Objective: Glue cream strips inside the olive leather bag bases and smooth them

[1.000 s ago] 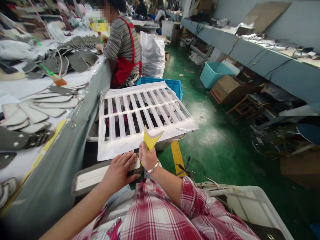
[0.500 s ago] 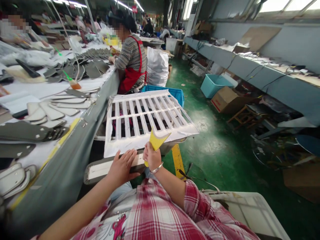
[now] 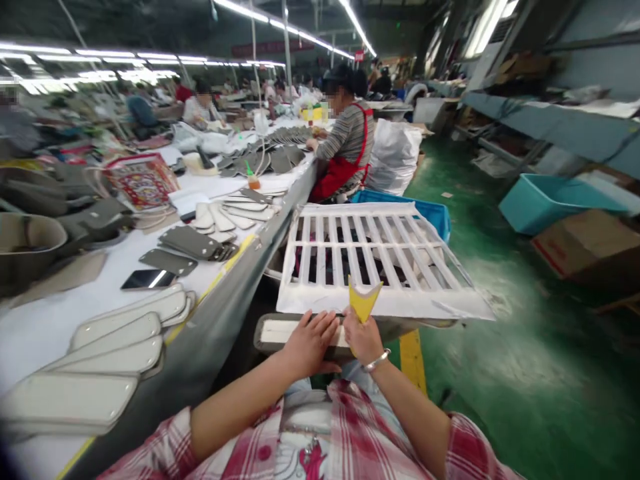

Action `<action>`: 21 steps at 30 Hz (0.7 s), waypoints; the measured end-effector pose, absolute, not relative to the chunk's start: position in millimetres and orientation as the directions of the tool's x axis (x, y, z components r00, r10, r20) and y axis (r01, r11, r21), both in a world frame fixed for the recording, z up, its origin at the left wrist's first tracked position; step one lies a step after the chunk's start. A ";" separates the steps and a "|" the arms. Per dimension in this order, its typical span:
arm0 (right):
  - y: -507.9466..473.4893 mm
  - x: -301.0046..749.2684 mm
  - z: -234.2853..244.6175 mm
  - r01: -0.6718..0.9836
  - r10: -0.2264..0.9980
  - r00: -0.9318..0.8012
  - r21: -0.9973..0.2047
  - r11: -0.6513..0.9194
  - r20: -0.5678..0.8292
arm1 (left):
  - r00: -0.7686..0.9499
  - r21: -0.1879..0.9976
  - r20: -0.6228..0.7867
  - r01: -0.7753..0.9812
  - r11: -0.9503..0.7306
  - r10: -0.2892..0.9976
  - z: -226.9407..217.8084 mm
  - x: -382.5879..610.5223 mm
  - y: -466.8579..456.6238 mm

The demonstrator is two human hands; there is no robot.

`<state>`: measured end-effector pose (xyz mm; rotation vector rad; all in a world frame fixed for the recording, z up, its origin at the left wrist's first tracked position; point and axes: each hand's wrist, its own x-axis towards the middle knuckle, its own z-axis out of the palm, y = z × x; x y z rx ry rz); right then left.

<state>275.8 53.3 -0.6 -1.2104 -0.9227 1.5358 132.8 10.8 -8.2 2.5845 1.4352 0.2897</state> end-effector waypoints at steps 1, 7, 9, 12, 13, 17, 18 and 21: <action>51.2 275.6 7.3 -0.169 0.969 -0.077 -0.955 -0.245 -0.235 | 0.504 0.317 0.108 0.799 -0.510 0.857 -6.6 126.4 4.9; 9.8 252.3 51.3 0.106 0.739 -0.519 -0.890 -0.442 -0.429 | 0.171 0.931 0.106 0.328 -0.158 0.980 14.5 86.7 -49.6; -9.2 231.4 51.7 0.258 0.515 -0.647 -0.797 -0.546 -0.562 | 0.121 0.999 -0.013 0.042 0.007 0.993 19.6 80.8 -65.1; -31.3 201.9 40.5 0.321 0.340 -0.750 -0.761 -0.565 -0.568 | 0.109 0.935 -0.231 -0.250 0.251 0.967 17.1 74.2 -84.6; -35.0 195.1 36.3 0.312 0.317 -0.778 -0.772 -0.554 -0.542 | 0.098 0.912 -0.265 -0.299 0.282 0.959 13.7 70.0 -90.4; -22.6 178.9 31.3 0.108 0.472 -0.784 -0.836 -0.538 -0.404 | -0.118 0.943 -0.208 -0.288 0.167 0.971 -8.7 39.2 -102.8; -13.0 174.2 33.0 -0.018 0.579 -0.732 -0.840 -0.543 -0.359 | -0.215 0.956 -0.204 -0.256 0.147 0.955 -15.9 30.7 -101.2; 23.0 150.3 37.1 -0.348 0.838 -0.492 -0.828 -0.439 -0.237 | -0.412 0.966 -0.237 -0.193 0.170 0.880 -38.2 14.5 -84.1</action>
